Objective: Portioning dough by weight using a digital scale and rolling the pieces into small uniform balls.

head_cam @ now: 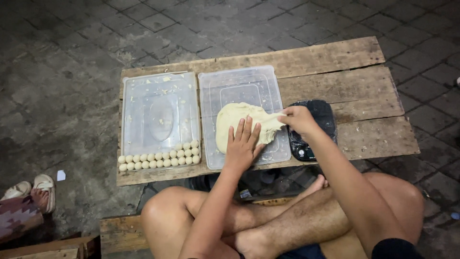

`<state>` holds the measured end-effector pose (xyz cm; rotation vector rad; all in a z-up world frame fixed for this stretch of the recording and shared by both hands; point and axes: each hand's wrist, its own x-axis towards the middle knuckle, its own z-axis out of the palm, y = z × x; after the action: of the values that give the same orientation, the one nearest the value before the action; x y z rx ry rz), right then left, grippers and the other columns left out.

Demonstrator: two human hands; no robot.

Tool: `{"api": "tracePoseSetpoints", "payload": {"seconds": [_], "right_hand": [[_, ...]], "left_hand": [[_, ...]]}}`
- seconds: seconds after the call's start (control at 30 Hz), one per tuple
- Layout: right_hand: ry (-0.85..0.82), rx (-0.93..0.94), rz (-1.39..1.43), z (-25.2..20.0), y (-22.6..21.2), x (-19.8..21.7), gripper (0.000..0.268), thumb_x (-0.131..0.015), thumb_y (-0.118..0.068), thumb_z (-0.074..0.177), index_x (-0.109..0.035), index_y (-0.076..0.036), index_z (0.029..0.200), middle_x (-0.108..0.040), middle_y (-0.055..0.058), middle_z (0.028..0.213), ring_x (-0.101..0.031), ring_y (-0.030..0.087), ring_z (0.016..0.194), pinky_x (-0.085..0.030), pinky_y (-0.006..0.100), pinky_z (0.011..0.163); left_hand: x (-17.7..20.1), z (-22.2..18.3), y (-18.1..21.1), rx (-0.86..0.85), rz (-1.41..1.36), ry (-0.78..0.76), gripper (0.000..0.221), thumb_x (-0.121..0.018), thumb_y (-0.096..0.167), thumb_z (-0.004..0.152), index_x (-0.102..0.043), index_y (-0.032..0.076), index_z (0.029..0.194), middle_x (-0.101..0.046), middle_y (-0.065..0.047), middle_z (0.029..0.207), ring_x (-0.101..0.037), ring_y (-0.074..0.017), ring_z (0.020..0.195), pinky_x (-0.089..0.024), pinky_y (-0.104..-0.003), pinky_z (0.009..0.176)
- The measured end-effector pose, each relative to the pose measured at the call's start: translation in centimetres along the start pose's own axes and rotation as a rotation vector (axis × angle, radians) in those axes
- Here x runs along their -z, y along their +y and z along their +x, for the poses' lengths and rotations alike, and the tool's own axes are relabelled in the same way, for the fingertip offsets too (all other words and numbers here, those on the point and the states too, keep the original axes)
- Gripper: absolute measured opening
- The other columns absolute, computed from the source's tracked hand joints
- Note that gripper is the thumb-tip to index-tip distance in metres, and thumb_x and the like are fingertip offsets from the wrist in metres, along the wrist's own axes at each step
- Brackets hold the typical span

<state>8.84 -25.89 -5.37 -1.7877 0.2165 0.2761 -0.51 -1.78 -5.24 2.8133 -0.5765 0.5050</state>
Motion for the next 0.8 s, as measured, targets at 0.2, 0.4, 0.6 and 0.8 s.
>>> {"api": "tracePoseSetpoints", "payload": {"seconds": [0.2, 0.4, 0.6, 0.8], "right_hand": [[-0.008, 0.142, -0.439, -0.1, -1.0, -1.9, 0.058, -0.088, -0.036, 0.075, -0.073, -0.001, 0.119, -0.072, 0.027, 0.111, -0.069, 0.044, 0.109, -0.054, 0.050, 0.088], [0.089, 0.155, -0.643, -0.3, -1.6, -1.7, 0.033, -0.082, -0.035, 0.082, -0.080, -0.013, 0.107, -0.078, 0.014, 0.101, -0.072, 0.038, 0.104, -0.058, 0.048, 0.086], [0.023, 0.170, -0.565, -0.5, -1.6, 0.9, 0.035, -0.081, -0.035, 0.080, -0.081, -0.014, 0.107, -0.077, 0.013, 0.096, -0.073, 0.034, 0.098, -0.056, 0.042, 0.080], [0.041, 0.014, 0.280, -6.4, -9.2, 3.9, 0.040, -0.068, -0.008, 0.094, -0.057, 0.007, 0.129, -0.067, 0.007, 0.099, -0.070, 0.010, 0.072, -0.051, 0.017, 0.051]], "left_hand": [[-0.4, -0.1, -0.1, 0.001, -0.003, -0.005, 0.074, -0.048, 0.059, 0.098, -0.029, 0.026, 0.162, -0.023, -0.011, 0.171, -0.022, -0.0327, 0.157, -0.018, -0.062, 0.122], [-1.3, -0.2, -0.1, 0.012, 0.028, 0.025, 0.076, -0.052, 0.059, 0.096, -0.031, 0.027, 0.161, -0.027, -0.013, 0.169, -0.025, -0.0342, 0.156, -0.022, -0.064, 0.120], [-2.0, -0.3, -0.2, 0.016, 0.029, 0.033, 0.074, -0.047, 0.061, 0.098, -0.029, 0.030, 0.162, -0.025, -0.011, 0.170, -0.024, -0.0329, 0.156, -0.022, -0.063, 0.120], [-2.1, -0.4, -0.3, 0.027, 0.027, 0.045, 0.071, -0.044, 0.061, 0.099, -0.032, 0.029, 0.161, -0.026, -0.010, 0.170, -0.024, -0.0306, 0.157, -0.020, -0.061, 0.122]]}}
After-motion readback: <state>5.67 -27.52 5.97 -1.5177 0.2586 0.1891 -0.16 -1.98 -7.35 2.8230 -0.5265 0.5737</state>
